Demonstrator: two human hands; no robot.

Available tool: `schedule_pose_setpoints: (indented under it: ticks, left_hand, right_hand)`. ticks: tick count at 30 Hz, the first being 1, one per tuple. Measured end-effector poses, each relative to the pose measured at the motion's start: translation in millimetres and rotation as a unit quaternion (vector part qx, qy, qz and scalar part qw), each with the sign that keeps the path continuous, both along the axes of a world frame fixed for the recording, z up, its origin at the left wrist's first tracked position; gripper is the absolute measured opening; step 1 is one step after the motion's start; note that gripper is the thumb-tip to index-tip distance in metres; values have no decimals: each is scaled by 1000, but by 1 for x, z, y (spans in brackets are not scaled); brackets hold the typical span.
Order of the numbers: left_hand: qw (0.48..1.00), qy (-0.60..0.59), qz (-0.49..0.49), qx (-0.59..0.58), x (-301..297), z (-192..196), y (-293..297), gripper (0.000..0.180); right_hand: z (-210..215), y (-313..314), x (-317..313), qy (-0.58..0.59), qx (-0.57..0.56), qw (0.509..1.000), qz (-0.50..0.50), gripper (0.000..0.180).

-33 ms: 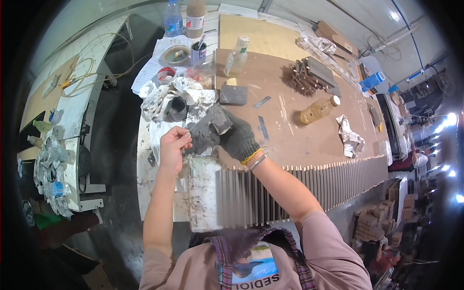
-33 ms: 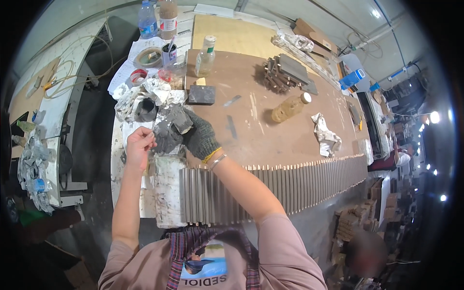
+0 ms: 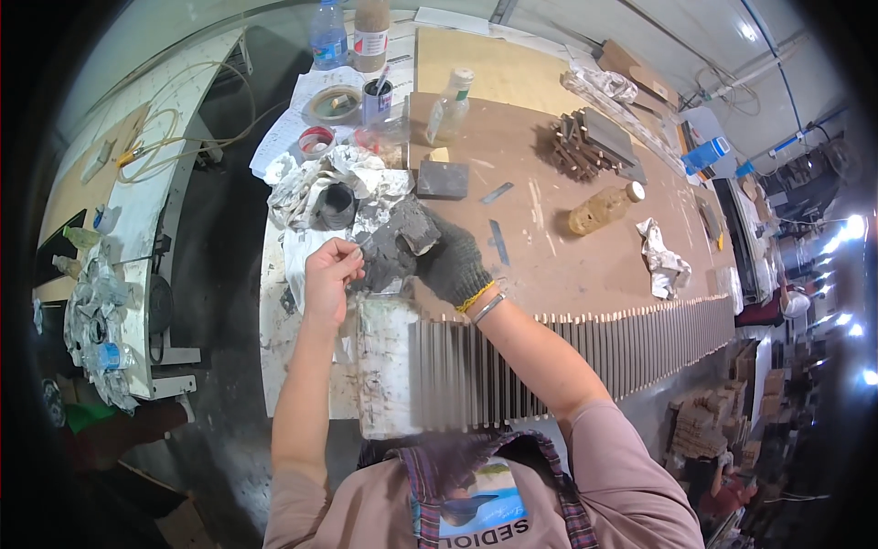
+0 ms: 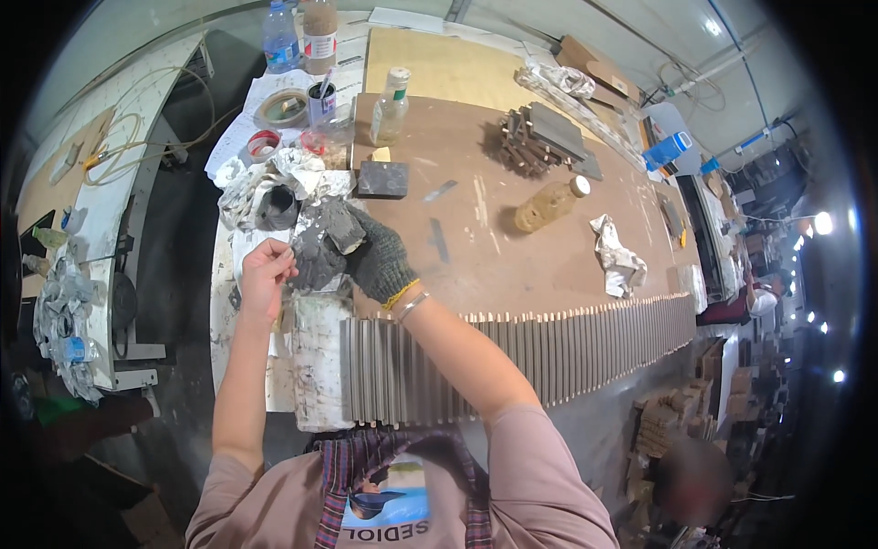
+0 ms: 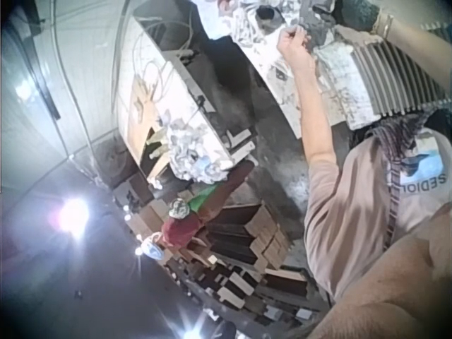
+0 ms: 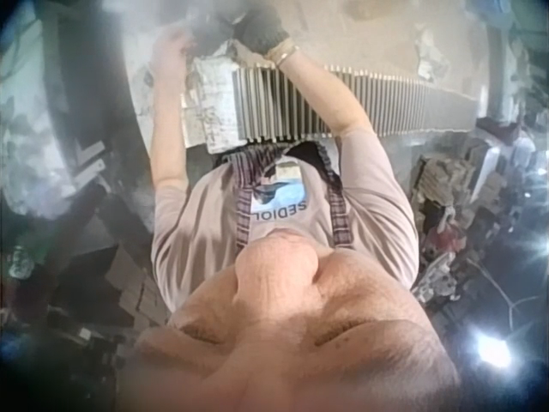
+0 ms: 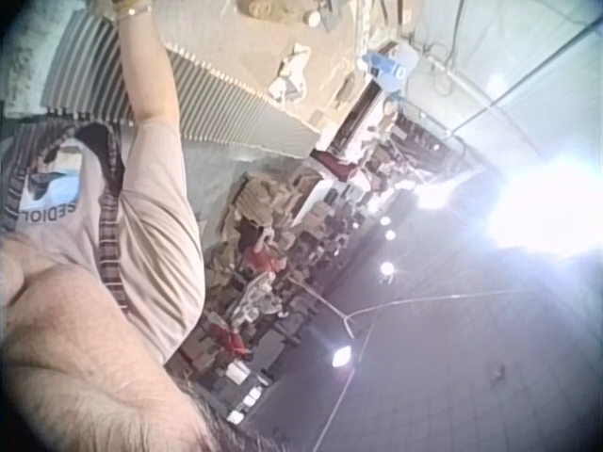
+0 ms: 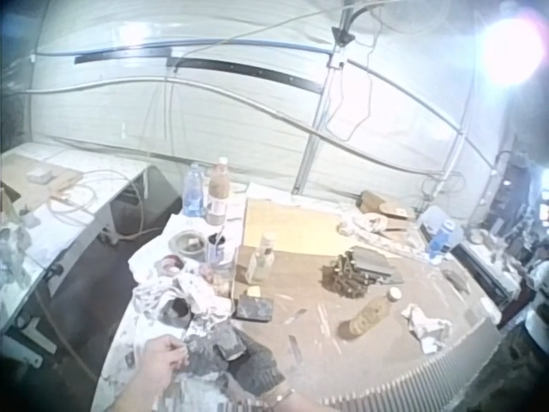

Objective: The person uses a yellow sponge to apply a liquid to the edges and pegs of a long row of connected wooden slats, occasionally picking up and wiping individual wooden components by hand.

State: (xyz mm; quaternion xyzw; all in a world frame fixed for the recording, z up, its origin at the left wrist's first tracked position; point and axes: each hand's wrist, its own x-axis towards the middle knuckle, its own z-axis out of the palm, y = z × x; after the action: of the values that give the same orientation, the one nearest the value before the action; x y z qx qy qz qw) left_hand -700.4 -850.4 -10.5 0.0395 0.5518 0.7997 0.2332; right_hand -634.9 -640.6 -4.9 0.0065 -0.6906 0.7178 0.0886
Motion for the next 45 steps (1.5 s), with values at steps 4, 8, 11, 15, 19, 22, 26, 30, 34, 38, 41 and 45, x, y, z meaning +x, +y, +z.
schedule_pose_setpoints:
  ticks: [4,8,11,15,19,22,26,30,34,38,41,45]
  left_hand:
    - [1000,-16,23,9,-7,-3,-1,1]
    - [1000,-22,-9,11,-1,3,-5,2]
    - [999,-14,35,-15,-17,-10,-15,3]
    - [984,32,130,-114,-52,-28,-35,7]
    - [973,79,137,-166,-83,-36,-40,10]
    - [975,66,129,-169,-93,-36,-31,8]
    - [976,54,108,-183,-100,-43,-27,11]
    - [928,144,118,-323,-98,-38,-31,20]
    - [910,240,129,-313,-63,-25,-29,26]
    - [982,82,-155,-71,18,44,19,31]
    - [964,9,-262,32,58,46,39,44]
    - [938,-27,-328,107,95,75,63,59]
  right_hand:
    - [-1,-4,-1,-44,-282,958,15,42]
    - [5,3,4,-108,-523,845,38,42]
    - [7,3,9,-67,-420,904,40,41]
    - [23,16,25,-76,-547,826,110,41]
    - [27,19,44,-83,-372,924,39,35]
    - [27,25,57,-127,-495,860,13,36]
    - [30,25,74,-117,-442,889,-4,40]
    - [38,19,85,-117,-436,892,-29,41]
    - [44,10,101,-70,-441,895,5,36]
    - [41,4,119,-49,-537,842,14,36]
    - [60,-6,136,-79,-529,845,-7,35]
    - [61,-9,163,-54,-576,816,-8,29]
